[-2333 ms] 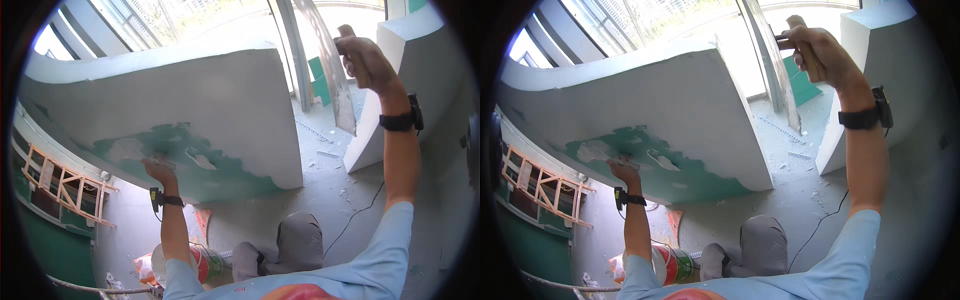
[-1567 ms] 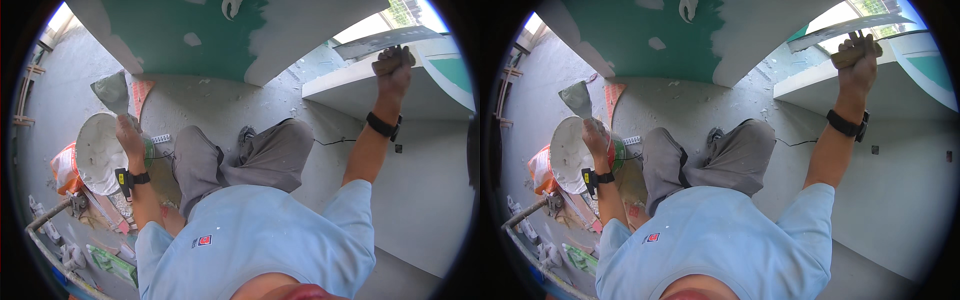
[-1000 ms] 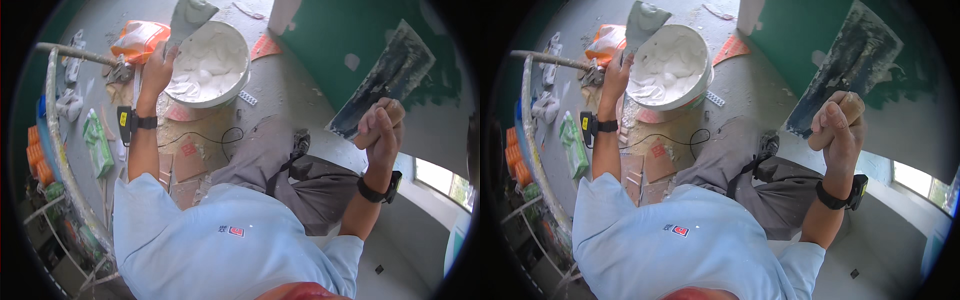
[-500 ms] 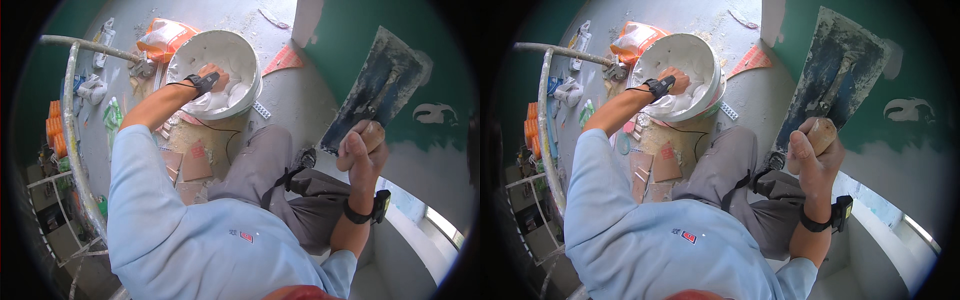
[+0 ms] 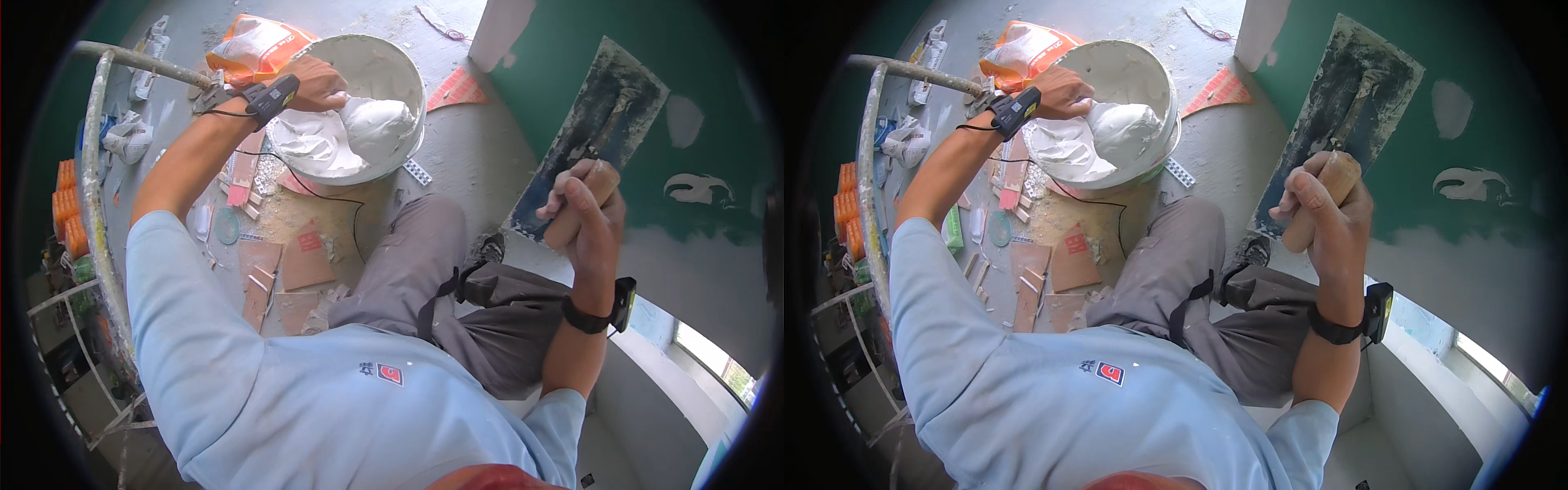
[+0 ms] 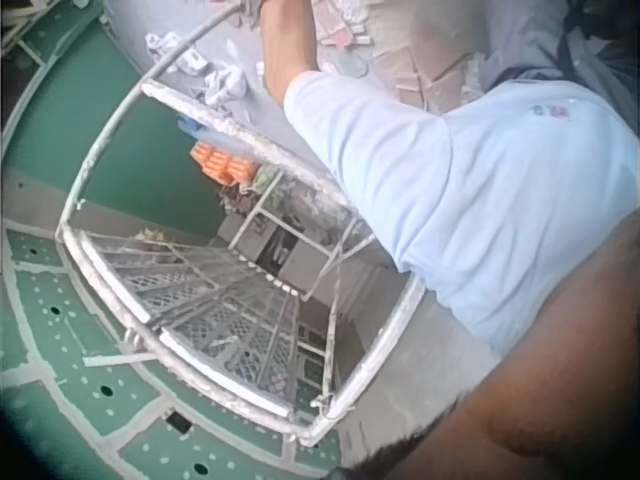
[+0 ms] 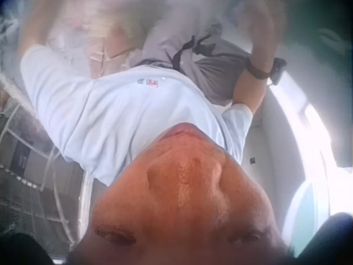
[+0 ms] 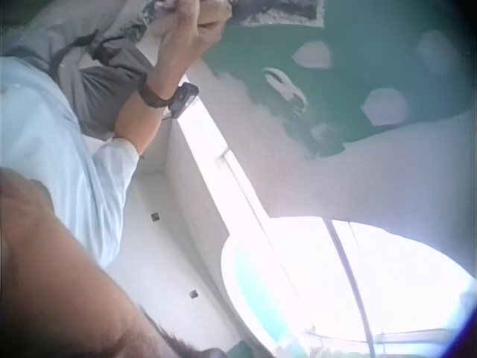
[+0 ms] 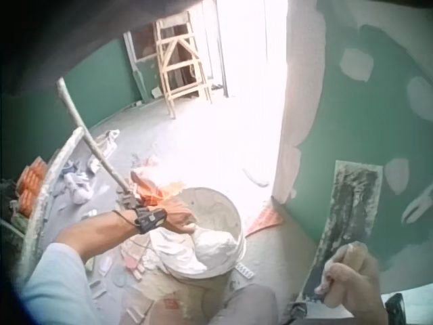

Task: Applying plaster or putty to an interior wall section and smoothing it with a trowel.

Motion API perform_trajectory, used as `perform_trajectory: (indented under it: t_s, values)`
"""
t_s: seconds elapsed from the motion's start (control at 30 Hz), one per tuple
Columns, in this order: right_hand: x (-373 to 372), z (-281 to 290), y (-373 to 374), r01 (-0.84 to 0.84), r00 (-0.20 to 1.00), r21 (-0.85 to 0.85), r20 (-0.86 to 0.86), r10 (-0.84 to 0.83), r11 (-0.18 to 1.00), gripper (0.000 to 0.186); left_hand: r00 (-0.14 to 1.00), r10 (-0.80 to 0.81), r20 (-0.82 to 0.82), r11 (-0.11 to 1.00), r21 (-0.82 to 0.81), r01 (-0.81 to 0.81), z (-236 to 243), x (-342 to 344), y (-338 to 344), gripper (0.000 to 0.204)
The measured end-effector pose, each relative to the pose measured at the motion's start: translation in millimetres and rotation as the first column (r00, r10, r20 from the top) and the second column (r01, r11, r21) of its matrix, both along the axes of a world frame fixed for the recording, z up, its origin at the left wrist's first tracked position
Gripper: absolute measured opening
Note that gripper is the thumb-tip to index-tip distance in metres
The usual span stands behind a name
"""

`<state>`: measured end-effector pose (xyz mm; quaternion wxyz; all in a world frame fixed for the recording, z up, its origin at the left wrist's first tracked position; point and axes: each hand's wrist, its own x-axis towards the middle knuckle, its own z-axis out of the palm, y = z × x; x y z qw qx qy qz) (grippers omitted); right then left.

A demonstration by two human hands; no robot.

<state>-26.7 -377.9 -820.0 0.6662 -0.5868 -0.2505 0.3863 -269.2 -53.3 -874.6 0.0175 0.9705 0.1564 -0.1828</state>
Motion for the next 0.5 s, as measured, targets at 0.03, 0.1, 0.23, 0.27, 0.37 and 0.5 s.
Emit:
perform_trajectory:
  t_s: [0.03,0.1,0.23,0.27,0.37,0.5]
  values:
    - [-3,-1,2,0.028,1.0,-0.002,0.009,-0.028,1.0,0.029,0.998,0.009,0.068,1.0,-0.018,-0.008,-2,-11,3,0.032]
    - [-4,0,4,-0.012,0.997,-0.025,0.077,0.014,1.0,0.031,0.982,0.088,0.169,0.996,-0.033,-0.084,2,-30,5,0.034]
    - [-7,2,3,-0.102,0.987,-0.101,0.11,0.113,0.99,0.033,0.852,0.448,0.271,0.86,-0.39,-0.328,18,-57,1,0.036]
    - [-6,-2,1,-0.101,0.986,-0.079,0.124,0.11,0.992,0.033,0.849,0.441,0.292,0.869,-0.374,-0.324,20,-56,2,0.036]
    - [-16,-22,12,-0.193,0.909,-0.06,0.364,0.201,0.979,0.031,0.688,0.626,0.366,0.621,-0.769,-0.155,36,-51,-2,0.03]
    - [-39,-47,36,-0.343,0.358,-0.026,0.921,0.156,0.939,0.032,0.639,0.686,0.348,0.408,-0.911,0.058,71,-41,-31,0.03]
